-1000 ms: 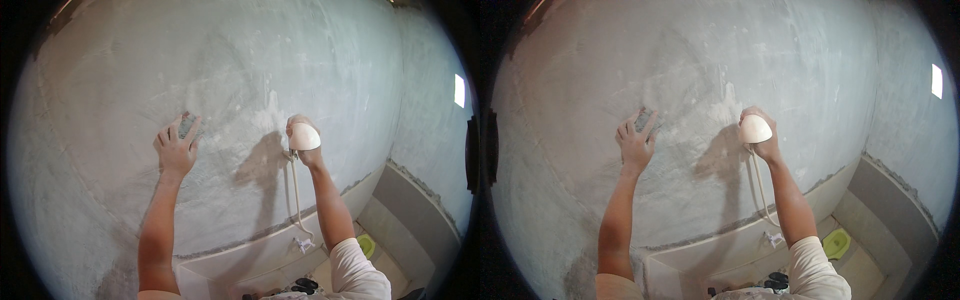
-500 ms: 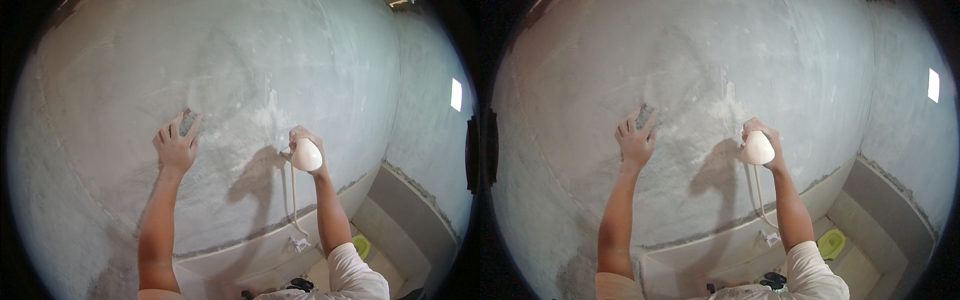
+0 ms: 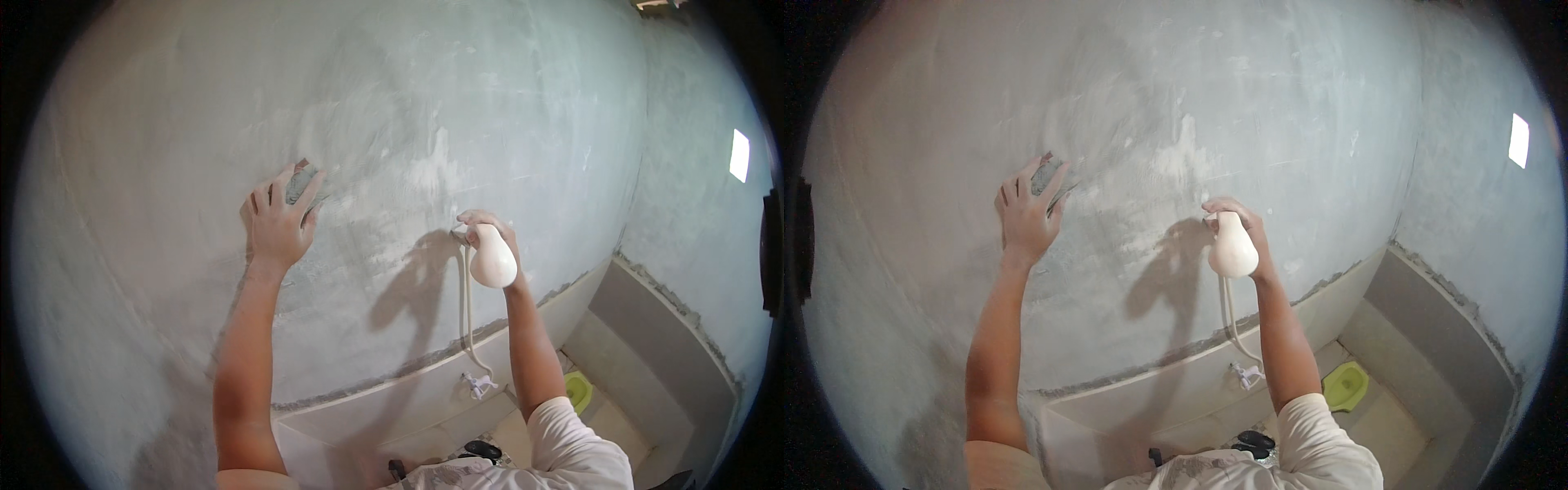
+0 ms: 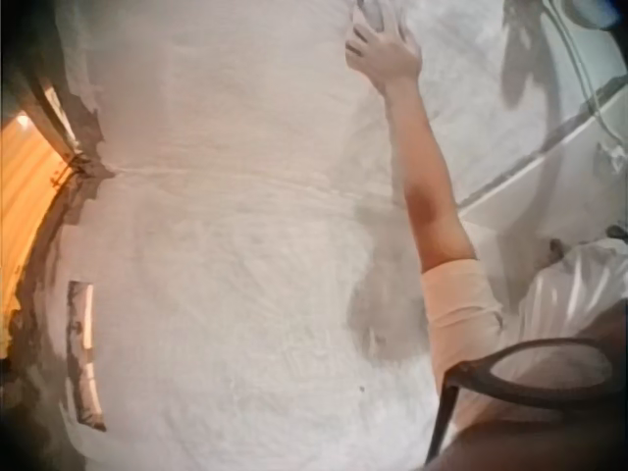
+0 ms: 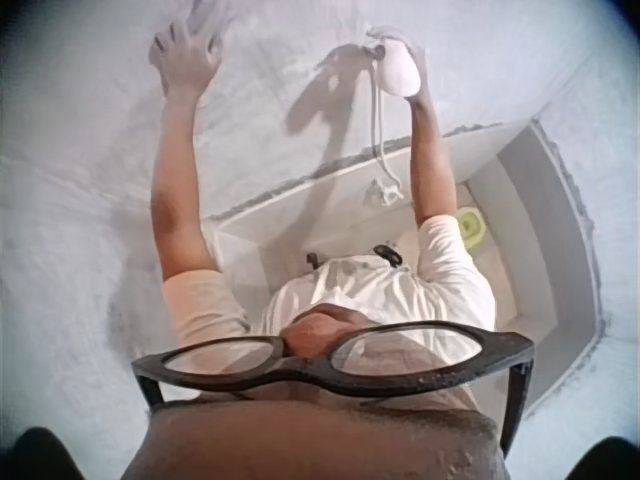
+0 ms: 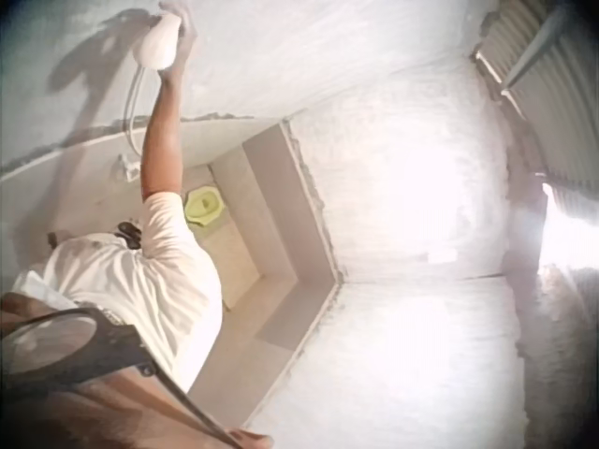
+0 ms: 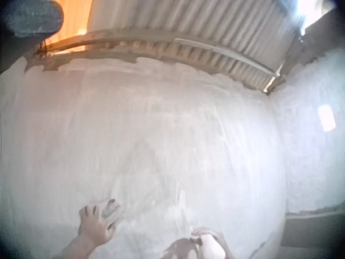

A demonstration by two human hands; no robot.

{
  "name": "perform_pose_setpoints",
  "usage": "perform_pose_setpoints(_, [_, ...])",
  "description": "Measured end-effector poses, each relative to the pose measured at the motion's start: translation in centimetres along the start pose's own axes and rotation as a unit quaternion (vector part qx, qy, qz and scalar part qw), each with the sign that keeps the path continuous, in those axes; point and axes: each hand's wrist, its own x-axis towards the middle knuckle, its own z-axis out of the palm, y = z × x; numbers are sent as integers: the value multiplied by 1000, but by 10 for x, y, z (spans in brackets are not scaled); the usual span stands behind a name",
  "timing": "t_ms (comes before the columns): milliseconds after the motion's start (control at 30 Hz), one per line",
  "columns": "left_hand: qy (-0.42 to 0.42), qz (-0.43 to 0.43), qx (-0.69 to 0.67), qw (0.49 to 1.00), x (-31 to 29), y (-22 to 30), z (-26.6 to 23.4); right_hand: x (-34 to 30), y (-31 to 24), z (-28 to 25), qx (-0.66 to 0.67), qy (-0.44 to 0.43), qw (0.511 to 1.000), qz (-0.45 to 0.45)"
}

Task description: The person sands a plastered wall using a hand-held sanding block, moving it in circular and back-and-forth motions across various sections of the surface.

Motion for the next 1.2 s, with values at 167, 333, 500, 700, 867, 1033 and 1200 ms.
perform_pose_setpoints(167, [-112,-28,24,993,2,-5,-16,-18,-11,4,-81,46,995,-39])
perform_pose_setpoints(333, [-88,-86,70,990,-46,20,8,-61,8,22,-154,118,981,16])
perform_pose_setpoints(500, [-109,103,11,989,-75,-10,17,-119,20,52,-205,75,956,198])
perform_pose_setpoints(700, [-78,-156,147,974,-77,7,12,-144,15,101,-116,46,976,179])
perform_pose_setpoints(867, [-199,165,-5,966,-80,-16,17,-146,14,121,-89,6,981,172])
perform_pose_setpoints(1033, [-92,-85,32,992,-80,47,13,-171,36,128,-59,49,968,238])
perform_pose_setpoints(1200, [-333,268,-22,904,-121,139,46,-184,54,136,-50,75,953,291])
